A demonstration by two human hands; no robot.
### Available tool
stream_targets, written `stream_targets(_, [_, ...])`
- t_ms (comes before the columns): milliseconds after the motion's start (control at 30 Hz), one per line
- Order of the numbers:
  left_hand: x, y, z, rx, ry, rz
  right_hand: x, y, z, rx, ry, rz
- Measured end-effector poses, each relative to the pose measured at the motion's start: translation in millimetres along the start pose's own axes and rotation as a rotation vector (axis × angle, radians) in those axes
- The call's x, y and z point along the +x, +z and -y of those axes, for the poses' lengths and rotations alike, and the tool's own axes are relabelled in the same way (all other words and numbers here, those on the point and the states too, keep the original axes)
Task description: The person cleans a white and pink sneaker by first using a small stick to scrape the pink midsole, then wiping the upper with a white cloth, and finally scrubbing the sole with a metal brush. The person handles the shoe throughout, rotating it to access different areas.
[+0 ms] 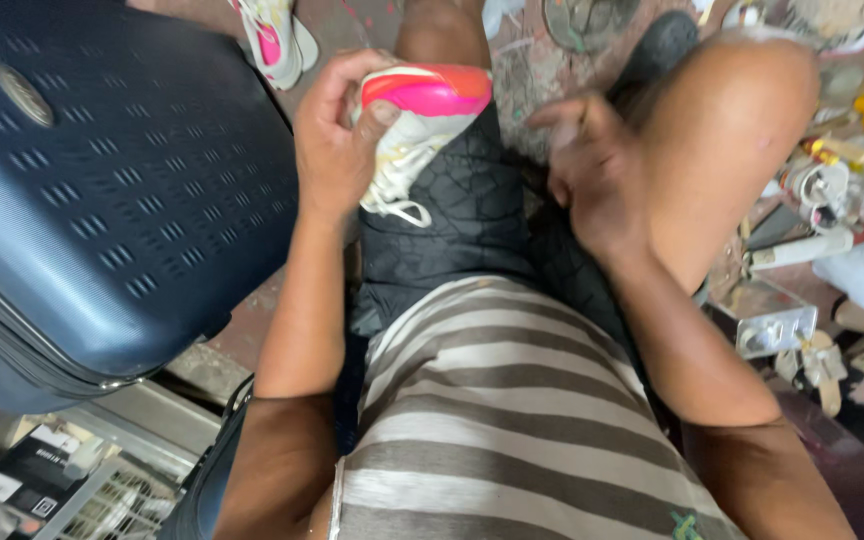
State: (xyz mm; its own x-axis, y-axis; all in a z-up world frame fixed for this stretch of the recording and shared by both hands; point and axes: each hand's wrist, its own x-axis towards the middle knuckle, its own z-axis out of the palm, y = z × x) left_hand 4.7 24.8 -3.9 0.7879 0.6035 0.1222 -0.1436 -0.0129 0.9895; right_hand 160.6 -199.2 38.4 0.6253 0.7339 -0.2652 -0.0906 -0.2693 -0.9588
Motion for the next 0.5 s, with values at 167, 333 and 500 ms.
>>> stream_targets(167, [-14.7,32.2,-17.8,0.113,0.002,-0.192,6.1,26.4,1.2,0.057,-0.136,0.105])
stream_targets(333, [-17.8,50.7,-54.2,0.175,-0.033,-0.142,13.8,41.6,10.0,-0.007,-0.184,0.079])
stream_targets(500, [-14.0,45.3,-75.1,0.26,0.017,-0.074,14.1,43.9,17.7,-0.102,-0.124,0.036])
